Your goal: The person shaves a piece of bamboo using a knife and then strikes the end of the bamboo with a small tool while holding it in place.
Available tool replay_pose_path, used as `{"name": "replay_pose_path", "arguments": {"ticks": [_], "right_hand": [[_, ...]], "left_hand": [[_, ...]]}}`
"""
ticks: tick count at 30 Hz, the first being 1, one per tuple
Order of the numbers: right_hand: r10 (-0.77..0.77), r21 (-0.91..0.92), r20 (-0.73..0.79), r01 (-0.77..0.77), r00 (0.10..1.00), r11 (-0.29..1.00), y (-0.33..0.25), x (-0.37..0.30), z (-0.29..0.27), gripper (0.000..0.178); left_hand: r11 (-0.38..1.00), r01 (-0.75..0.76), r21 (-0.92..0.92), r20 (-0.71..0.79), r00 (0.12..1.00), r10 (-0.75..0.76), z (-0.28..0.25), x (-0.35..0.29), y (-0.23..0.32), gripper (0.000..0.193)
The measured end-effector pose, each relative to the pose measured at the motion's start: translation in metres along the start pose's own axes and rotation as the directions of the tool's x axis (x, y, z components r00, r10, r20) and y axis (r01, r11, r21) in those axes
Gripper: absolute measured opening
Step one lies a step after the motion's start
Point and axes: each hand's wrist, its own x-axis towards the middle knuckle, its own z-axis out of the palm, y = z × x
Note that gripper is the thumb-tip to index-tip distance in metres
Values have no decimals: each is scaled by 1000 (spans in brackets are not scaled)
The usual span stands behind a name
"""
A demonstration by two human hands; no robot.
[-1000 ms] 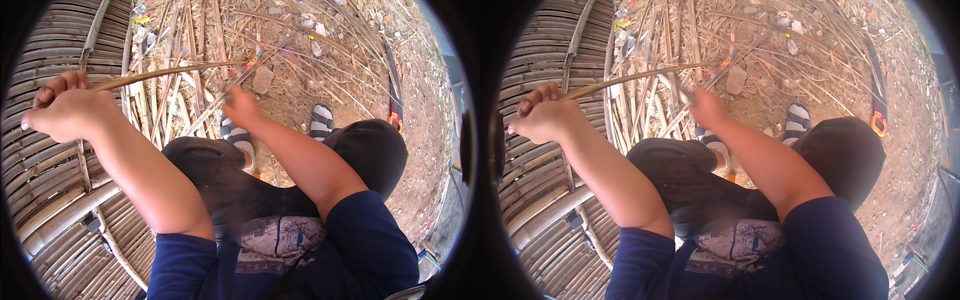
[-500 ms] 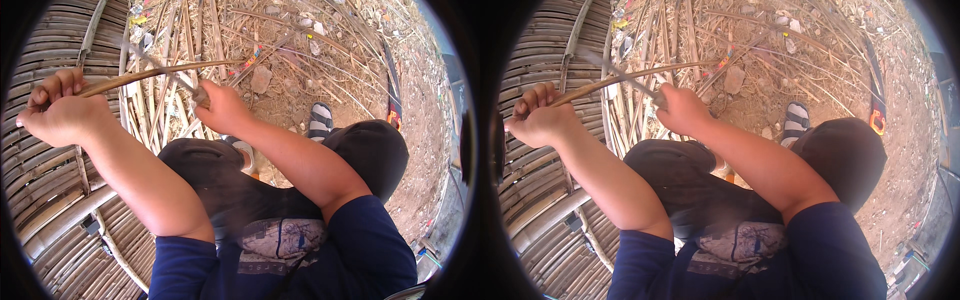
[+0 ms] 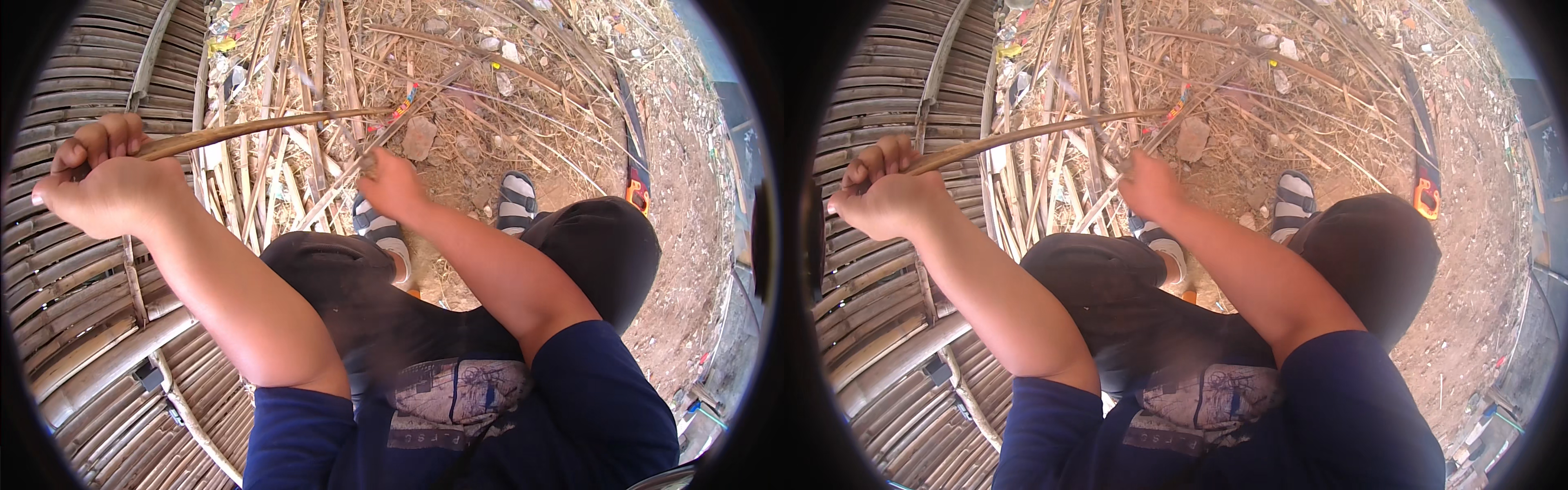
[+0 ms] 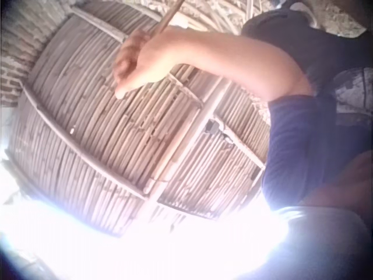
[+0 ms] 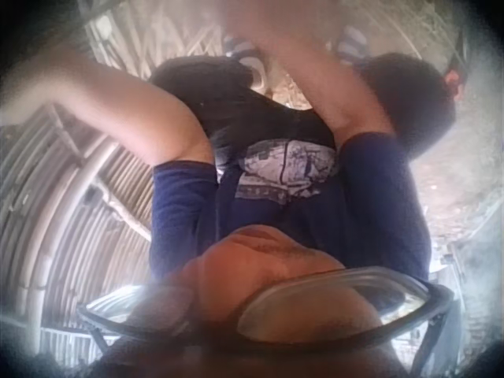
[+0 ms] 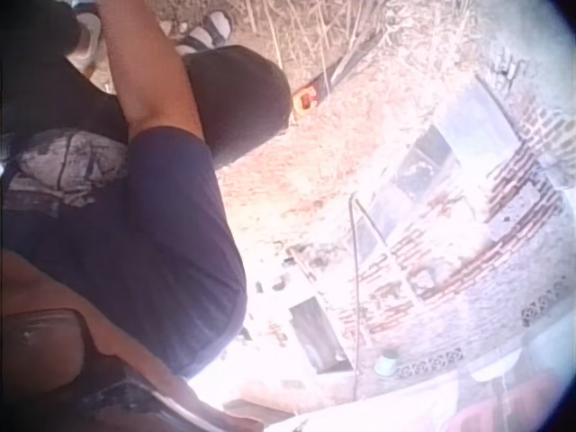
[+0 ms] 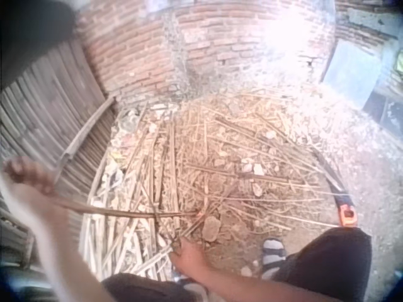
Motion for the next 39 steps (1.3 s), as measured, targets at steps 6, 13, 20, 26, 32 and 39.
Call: {"name": "replay_pose_path", "arguments": {"ticks": [6, 13, 20, 26, 32, 39], "right_hand": [[-378, 107, 85, 369, 922, 923, -50, 0, -3, 28], [220, -154, 34, -212, 975, 965, 71, 18, -7, 42], [-8, 63, 48, 5, 999, 998, -8, 2, 6, 33], [-113, -40, 120, 119, 986, 992, -20, 4, 6, 34], [242, -235, 37, -227, 970, 945, 73, 24, 1, 50], [-50, 0, 78, 50, 996, 999, -10, 3, 13, 40]], "left_hand": [[999, 6, -34, 82, 997, -3, -12, 3, 0, 38], [998, 39, -51, 25, 999, -38, -20, 10, -5, 37], [999, 24, -49, 40, 999, -22, -12, 5, -3, 32], [999, 24, -38, 37, 999, -23, -19, 9, -3, 31], [1000, 20, 5, -56, 998, -19, -28, 19, -14, 33], [999, 27, 23, -68, 997, -25, -23, 16, -13, 32]]}}
